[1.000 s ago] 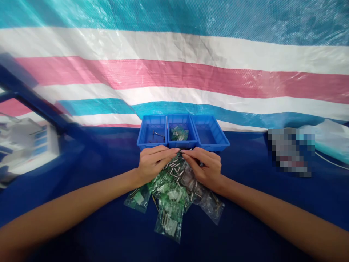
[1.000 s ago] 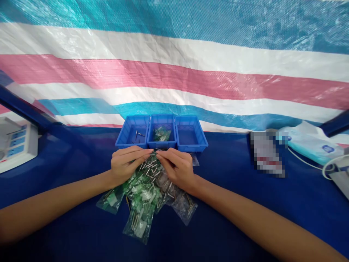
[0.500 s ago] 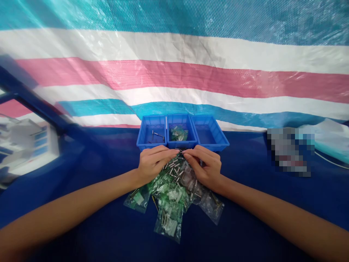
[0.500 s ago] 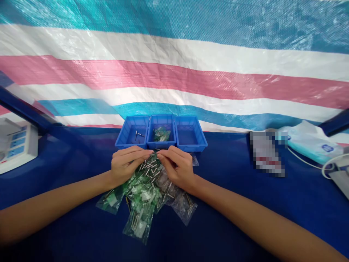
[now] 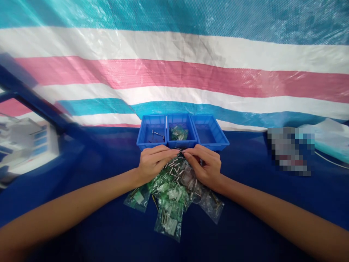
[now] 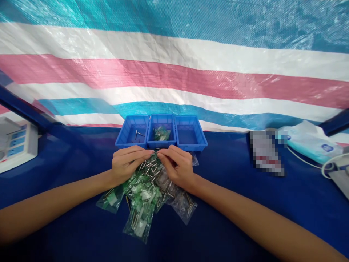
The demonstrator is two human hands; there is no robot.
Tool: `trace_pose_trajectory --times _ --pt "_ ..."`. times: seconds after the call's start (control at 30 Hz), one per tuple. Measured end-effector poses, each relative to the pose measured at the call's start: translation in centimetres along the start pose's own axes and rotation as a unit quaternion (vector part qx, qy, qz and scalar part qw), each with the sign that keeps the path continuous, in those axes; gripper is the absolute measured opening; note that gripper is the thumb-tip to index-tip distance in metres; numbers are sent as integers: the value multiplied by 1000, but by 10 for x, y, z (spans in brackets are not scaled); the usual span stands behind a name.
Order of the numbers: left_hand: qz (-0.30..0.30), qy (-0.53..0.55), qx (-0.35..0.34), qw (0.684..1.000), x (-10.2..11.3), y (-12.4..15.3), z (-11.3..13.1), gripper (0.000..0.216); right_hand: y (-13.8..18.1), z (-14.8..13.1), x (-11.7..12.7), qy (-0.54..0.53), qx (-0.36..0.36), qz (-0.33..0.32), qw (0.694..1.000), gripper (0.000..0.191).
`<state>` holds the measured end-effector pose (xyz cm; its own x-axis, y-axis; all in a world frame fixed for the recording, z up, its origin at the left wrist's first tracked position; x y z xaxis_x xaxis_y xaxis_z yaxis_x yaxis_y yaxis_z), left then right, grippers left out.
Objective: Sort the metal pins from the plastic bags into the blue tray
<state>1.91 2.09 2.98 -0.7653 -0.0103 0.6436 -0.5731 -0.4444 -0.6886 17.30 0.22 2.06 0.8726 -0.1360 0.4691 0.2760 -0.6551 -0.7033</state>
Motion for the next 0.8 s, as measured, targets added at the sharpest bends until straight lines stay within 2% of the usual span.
trace_pose_trajectory --times 0.8 --pt "1 -3 7 1000 1 -2 1 14 0 1 -1 2 -5 -6 1000 10"
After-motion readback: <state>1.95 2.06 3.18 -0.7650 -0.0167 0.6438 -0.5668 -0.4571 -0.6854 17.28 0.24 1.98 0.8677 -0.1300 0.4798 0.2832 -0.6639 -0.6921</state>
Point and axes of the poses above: each hand's wrist, its own y-axis away from the middle knuckle, its own x-axis out of the back of the hand, z = x × y, the point moved 5 cm from there along -y, towards the middle knuckle, and after that the axes turned 11 degrees about -z, right-handed, at the moved point
